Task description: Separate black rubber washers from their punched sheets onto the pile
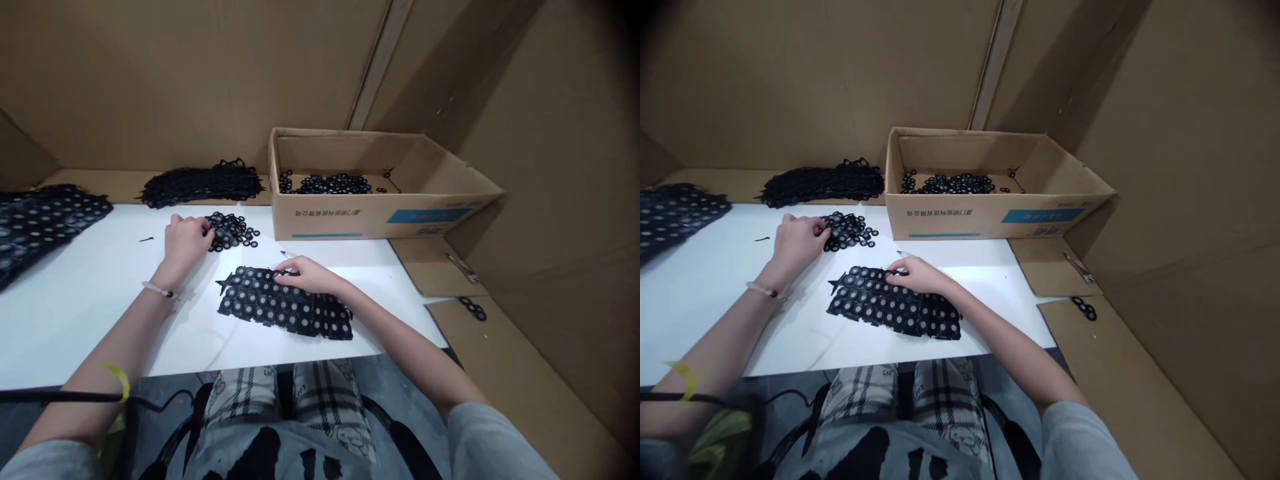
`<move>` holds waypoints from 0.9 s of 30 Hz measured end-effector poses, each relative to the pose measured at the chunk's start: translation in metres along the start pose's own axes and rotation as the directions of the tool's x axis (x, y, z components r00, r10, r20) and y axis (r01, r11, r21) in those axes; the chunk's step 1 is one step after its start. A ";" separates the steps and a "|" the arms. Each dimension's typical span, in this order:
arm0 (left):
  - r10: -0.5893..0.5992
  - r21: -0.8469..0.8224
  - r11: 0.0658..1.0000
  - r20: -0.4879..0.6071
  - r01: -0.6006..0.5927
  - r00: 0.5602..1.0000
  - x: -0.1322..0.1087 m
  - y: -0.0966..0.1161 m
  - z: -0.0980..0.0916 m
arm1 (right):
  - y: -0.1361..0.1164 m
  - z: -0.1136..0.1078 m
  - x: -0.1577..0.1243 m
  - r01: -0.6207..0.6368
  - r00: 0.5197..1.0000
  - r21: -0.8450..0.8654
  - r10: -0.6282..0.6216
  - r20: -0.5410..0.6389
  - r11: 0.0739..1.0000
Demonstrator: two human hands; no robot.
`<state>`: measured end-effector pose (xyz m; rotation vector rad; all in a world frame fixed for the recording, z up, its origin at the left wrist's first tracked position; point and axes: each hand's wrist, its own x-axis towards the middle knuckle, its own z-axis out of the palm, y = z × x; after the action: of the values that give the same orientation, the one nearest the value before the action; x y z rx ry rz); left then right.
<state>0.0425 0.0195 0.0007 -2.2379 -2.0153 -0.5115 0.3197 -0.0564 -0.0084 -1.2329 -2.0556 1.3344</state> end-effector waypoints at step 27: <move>0.549 -0.478 0.784 0.238 -0.395 0.801 -0.024 0.045 -0.002 | 0.015 -0.003 0.006 0.010 0.995 -0.061 -0.016 -0.099 0.998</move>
<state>0.0844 -0.0098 0.0020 -3.1826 -1.4269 -0.5191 0.3256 -0.0471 -0.0207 -1.2821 -2.0444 1.1890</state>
